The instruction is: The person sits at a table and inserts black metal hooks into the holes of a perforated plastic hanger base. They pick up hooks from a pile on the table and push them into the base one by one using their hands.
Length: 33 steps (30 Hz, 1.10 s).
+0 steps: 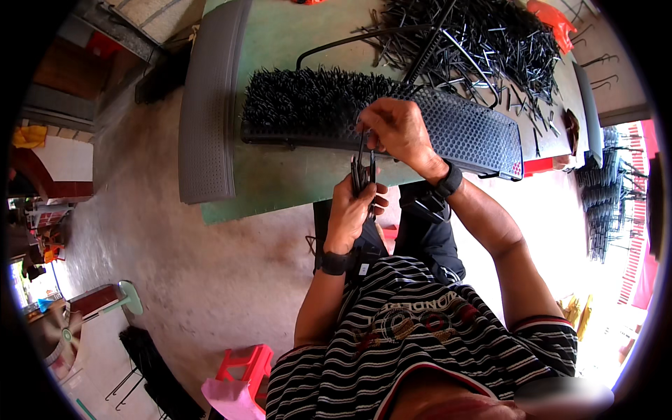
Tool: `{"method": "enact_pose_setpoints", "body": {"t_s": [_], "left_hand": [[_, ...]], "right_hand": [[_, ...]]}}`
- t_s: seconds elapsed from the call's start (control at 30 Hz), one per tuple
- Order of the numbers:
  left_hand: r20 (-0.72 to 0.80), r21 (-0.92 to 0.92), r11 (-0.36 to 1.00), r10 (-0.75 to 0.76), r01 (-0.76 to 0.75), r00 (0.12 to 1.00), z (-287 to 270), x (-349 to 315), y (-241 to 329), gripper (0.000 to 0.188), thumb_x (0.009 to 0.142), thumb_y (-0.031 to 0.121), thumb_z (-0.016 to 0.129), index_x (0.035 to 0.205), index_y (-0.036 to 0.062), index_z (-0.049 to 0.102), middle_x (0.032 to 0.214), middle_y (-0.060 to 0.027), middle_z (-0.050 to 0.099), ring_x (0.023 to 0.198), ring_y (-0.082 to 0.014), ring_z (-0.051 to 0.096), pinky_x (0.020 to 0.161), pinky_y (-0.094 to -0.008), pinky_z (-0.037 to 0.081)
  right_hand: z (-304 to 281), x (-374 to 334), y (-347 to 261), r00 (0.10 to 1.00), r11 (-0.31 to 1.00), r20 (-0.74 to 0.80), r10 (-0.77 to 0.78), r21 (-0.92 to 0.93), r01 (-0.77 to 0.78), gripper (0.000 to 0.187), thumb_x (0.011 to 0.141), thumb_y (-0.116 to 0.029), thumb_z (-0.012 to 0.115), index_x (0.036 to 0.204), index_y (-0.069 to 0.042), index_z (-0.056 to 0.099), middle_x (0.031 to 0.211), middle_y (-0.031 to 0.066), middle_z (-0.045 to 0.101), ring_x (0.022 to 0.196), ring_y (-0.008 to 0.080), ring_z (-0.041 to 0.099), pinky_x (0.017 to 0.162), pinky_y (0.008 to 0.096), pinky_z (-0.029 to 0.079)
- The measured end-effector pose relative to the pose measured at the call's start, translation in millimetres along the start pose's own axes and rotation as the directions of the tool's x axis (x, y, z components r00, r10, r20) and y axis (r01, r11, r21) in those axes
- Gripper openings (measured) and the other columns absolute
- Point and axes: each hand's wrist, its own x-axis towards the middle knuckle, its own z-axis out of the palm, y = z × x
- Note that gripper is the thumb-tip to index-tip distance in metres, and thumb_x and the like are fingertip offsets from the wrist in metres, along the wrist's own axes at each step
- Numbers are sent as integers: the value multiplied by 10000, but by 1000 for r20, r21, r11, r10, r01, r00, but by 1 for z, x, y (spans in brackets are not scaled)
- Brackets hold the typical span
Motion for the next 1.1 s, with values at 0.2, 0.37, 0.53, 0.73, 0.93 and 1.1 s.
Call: {"method": "enact_pose_setpoints", "body": {"t_s": [0.2, 0.37, 0.53, 0.73, 0.93, 1.1], "left_hand": [[-46, 21, 1000, -12, 13, 999, -3, -1, -2, 244, 899, 68, 521, 1134, 8, 540, 837, -102, 630, 643, -154, 613, 530, -256, 488], [-79, 19, 1000, -12, 14, 997, -5, -3, 1, 242, 900, 67, 519, 1134, 13, 543, 834, -101, 630, 634, -147, 608, 536, -258, 497], [-81, -1, 1000, 0, -1, 997, -6, -4, 2, 247, 900, 81, 527, 1138, 19, 540, 841, -101, 631, 637, -150, 611, 538, -259, 500], [-97, -34, 999, 7, -10, 995, -7, -7, 8, 241, 900, 85, 526, 1132, 20, 532, 842, -93, 626, 646, -154, 612, 546, -257, 498], [-77, -66, 998, 11, -16, 997, -8, -10, 13, 280, 906, 111, 521, 1172, 20, 524, 864, -104, 630, 657, -174, 626, 563, -271, 518], [-62, -87, 996, 3, -9, 998, -11, -12, 16, 280, 913, 116, 503, 1175, 19, 524, 873, -106, 632, 675, -184, 630, 583, -285, 522]], "right_hand": [[0, 3, -11, 926, 957, -247, -285, -125, 261, 75, 870, -40, 524, 912, 3, 570, 701, 105, 632, 639, 170, 679, 519, 247, 508], [8, 6, 1, 905, 919, -206, -372, -218, 328, 95, 867, -6, 506, 954, -1, 543, 751, 123, 630, 658, 201, 679, 532, 269, 514], [12, 5, 4, 876, 866, -127, -466, -267, 422, 128, 839, 45, 515, 960, 7, 533, 763, 135, 621, 660, 212, 669, 539, 287, 517], [10, 5, 4, 846, 813, -58, -529, -322, 486, 160, 827, 71, 502, 974, 18, 536, 789, 133, 617, 679, 217, 666, 561, 291, 523], [8, 6, 6, 831, 787, -1, -557, -321, 527, 156, 851, 64, 481, 984, 21, 551, 829, 133, 624, 697, 215, 673, 569, 285, 521], [7, 8, 24, 805, 641, 213, -554, -507, 576, 191, 759, 41, 533, 943, -7, 550, 782, 121, 577, 680, 307, 610, 561, 369, 504]]}}
